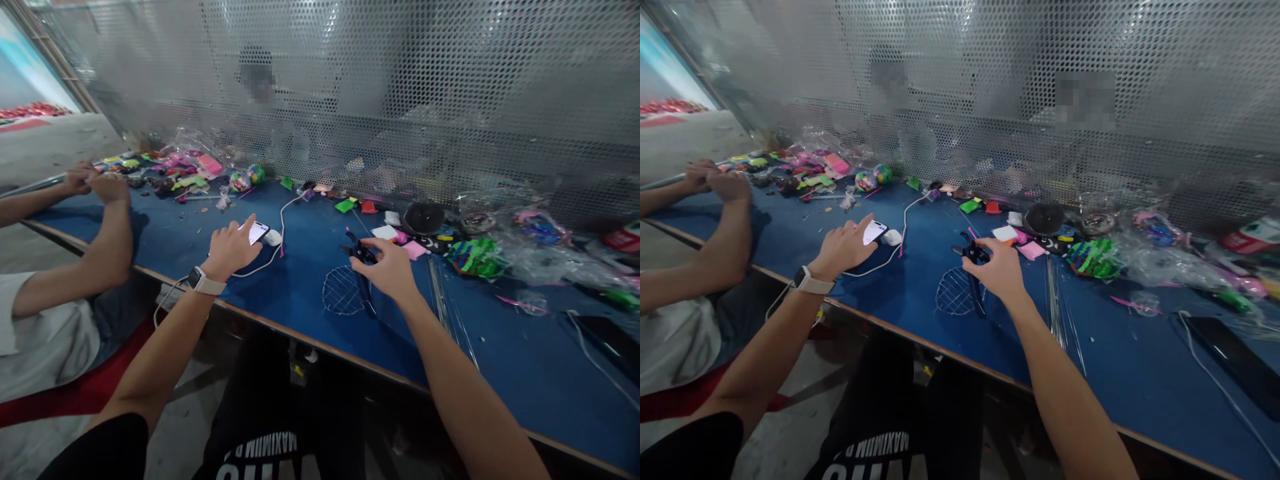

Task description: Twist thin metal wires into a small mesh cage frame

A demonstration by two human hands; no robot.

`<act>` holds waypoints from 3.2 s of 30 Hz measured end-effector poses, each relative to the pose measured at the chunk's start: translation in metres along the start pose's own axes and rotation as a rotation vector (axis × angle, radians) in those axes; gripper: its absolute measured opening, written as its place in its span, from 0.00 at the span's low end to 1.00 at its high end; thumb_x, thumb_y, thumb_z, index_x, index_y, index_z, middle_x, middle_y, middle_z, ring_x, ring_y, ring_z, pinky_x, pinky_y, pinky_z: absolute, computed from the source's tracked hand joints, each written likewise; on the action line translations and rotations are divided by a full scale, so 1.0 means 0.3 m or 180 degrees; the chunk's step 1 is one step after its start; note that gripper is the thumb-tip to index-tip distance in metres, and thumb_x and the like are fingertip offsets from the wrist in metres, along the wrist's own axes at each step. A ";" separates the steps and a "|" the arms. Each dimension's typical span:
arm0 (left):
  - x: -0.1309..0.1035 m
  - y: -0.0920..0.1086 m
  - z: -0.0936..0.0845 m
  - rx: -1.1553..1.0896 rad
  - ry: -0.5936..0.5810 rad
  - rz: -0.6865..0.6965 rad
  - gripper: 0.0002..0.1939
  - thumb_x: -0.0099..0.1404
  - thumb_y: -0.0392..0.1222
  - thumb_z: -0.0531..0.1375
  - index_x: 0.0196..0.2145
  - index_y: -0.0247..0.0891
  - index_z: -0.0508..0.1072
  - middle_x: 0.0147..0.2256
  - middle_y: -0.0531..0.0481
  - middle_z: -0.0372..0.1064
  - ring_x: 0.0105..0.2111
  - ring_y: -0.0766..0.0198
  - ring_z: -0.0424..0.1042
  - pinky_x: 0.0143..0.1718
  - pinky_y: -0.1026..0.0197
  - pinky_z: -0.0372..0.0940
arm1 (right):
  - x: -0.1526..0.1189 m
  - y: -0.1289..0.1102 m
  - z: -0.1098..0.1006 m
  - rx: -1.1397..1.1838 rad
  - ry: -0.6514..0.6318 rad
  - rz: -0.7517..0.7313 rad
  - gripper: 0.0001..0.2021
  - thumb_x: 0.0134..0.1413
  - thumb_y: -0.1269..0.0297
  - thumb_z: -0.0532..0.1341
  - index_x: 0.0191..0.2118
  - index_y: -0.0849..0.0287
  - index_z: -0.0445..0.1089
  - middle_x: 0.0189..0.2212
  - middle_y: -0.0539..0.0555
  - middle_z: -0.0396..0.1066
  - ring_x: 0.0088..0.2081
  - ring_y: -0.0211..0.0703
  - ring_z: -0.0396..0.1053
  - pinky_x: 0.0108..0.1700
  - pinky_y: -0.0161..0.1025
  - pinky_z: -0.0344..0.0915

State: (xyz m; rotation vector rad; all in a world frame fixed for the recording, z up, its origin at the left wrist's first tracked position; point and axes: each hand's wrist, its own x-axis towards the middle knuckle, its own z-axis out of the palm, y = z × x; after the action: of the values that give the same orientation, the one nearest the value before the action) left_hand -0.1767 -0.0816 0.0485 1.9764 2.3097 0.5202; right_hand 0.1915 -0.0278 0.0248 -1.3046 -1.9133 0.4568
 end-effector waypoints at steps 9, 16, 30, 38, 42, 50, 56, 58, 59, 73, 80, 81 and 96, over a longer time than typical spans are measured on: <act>-0.039 0.425 0.137 -0.2430 -0.1041 0.1836 0.46 0.74 0.66 0.65 0.77 0.36 0.60 0.77 0.27 0.59 0.76 0.32 0.61 0.78 0.30 0.54 | 0.016 0.034 -0.002 0.1235 0.1045 0.0170 0.28 0.51 0.43 0.72 0.54 0.55 0.81 0.49 0.62 0.86 0.43 0.59 0.84 0.46 0.55 0.82; 0.016 0.685 0.329 -0.3401 -0.1185 0.2607 0.61 0.65 0.71 0.71 0.80 0.36 0.51 0.75 0.26 0.57 0.76 0.32 0.60 0.79 0.29 0.56 | 0.008 0.065 -0.041 0.1839 0.1710 -0.0207 0.22 0.56 0.41 0.74 0.46 0.53 0.82 0.45 0.60 0.86 0.45 0.56 0.83 0.50 0.53 0.81; -0.026 0.663 0.337 -0.3567 -0.1147 0.1739 0.33 0.58 0.48 0.72 0.57 0.39 0.66 0.44 0.46 0.75 0.37 0.54 0.76 0.40 0.50 0.74 | -0.031 0.059 -0.024 0.1894 0.1106 0.0013 0.25 0.59 0.38 0.75 0.48 0.54 0.82 0.36 0.58 0.85 0.36 0.55 0.84 0.35 0.46 0.82; 0.085 0.586 0.314 -0.1897 -0.0110 0.2092 0.35 0.61 0.47 0.65 0.64 0.36 0.68 0.55 0.35 0.74 0.55 0.39 0.73 0.60 0.37 0.67 | -0.031 0.041 -0.024 0.0805 0.1188 0.0086 0.20 0.64 0.45 0.72 0.49 0.56 0.81 0.39 0.58 0.83 0.37 0.51 0.79 0.40 0.47 0.79; 0.114 0.568 0.326 -0.1539 0.0185 0.2400 0.38 0.62 0.45 0.64 0.68 0.34 0.66 0.58 0.34 0.73 0.59 0.39 0.72 0.67 0.36 0.63 | -0.018 0.033 -0.052 0.0498 0.1179 0.0039 0.18 0.66 0.44 0.69 0.39 0.56 0.78 0.27 0.52 0.74 0.27 0.44 0.68 0.31 0.42 0.69; 0.119 0.576 0.342 -0.1193 0.0153 0.2341 0.42 0.66 0.44 0.61 0.75 0.31 0.60 0.61 0.33 0.73 0.63 0.38 0.71 0.71 0.37 0.62 | -0.005 0.075 -0.084 0.0650 0.1267 -0.0087 0.20 0.65 0.44 0.67 0.47 0.56 0.77 0.34 0.55 0.78 0.33 0.48 0.73 0.35 0.42 0.69; 0.123 0.585 0.341 -0.1108 -0.0036 0.2185 0.36 0.71 0.48 0.64 0.72 0.34 0.66 0.60 0.34 0.76 0.58 0.40 0.77 0.63 0.41 0.69 | -0.007 0.110 -0.097 -0.0091 0.0930 -0.0308 0.15 0.66 0.48 0.62 0.42 0.54 0.76 0.32 0.54 0.74 0.32 0.50 0.70 0.37 0.46 0.65; 0.128 0.587 0.350 -0.1108 -0.0056 0.2166 0.33 0.73 0.50 0.65 0.70 0.35 0.68 0.59 0.35 0.78 0.57 0.41 0.79 0.61 0.42 0.71 | -0.008 0.116 -0.094 -0.0308 0.0888 -0.0367 0.12 0.66 0.50 0.61 0.39 0.53 0.74 0.30 0.54 0.72 0.32 0.51 0.68 0.37 0.47 0.63; 0.131 0.586 0.355 -0.1119 -0.0050 0.2163 0.32 0.74 0.51 0.64 0.69 0.35 0.69 0.58 0.36 0.79 0.57 0.42 0.80 0.60 0.43 0.72 | -0.008 0.117 -0.092 -0.0357 0.0875 -0.0374 0.12 0.66 0.51 0.60 0.38 0.52 0.74 0.31 0.54 0.73 0.32 0.51 0.69 0.38 0.47 0.63; 0.144 0.561 0.356 -0.1133 -0.0139 0.2023 0.32 0.81 0.69 0.55 0.57 0.37 0.78 0.49 0.38 0.84 0.47 0.49 0.84 0.42 0.54 0.73 | 0.023 0.128 -0.050 -0.0161 0.0664 0.0193 0.11 0.65 0.57 0.54 0.32 0.50 0.69 0.23 0.52 0.71 0.25 0.49 0.66 0.33 0.46 0.61; 0.138 0.564 0.327 -0.1034 -0.0199 0.2055 0.31 0.81 0.68 0.56 0.57 0.37 0.80 0.47 0.40 0.85 0.46 0.48 0.84 0.41 0.54 0.72 | 0.034 0.128 -0.037 0.0750 0.0733 0.0299 0.02 0.63 0.59 0.59 0.38 0.48 0.66 0.23 0.47 0.72 0.23 0.46 0.64 0.29 0.45 0.62; 0.139 0.563 0.328 -0.1032 -0.0216 0.2063 0.32 0.82 0.68 0.54 0.56 0.37 0.80 0.46 0.40 0.85 0.45 0.49 0.84 0.41 0.54 0.72 | 0.035 0.127 -0.038 0.0856 0.0734 0.0331 0.03 0.63 0.58 0.60 0.39 0.48 0.66 0.24 0.48 0.72 0.21 0.44 0.63 0.27 0.44 0.60; 0.152 0.563 0.347 -0.1193 -0.0133 0.1727 0.33 0.83 0.66 0.54 0.66 0.35 0.77 0.54 0.37 0.83 0.50 0.48 0.84 0.47 0.54 0.73 | 0.040 0.138 -0.059 0.0382 0.1046 0.0040 0.10 0.64 0.57 0.65 0.42 0.55 0.81 0.35 0.54 0.80 0.25 0.41 0.70 0.29 0.41 0.66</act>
State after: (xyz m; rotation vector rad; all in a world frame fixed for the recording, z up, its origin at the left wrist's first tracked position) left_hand 0.0026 0.0058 0.0072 2.3540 1.4822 0.8547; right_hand 0.2286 -0.0020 0.0136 -1.2300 -1.5825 0.3343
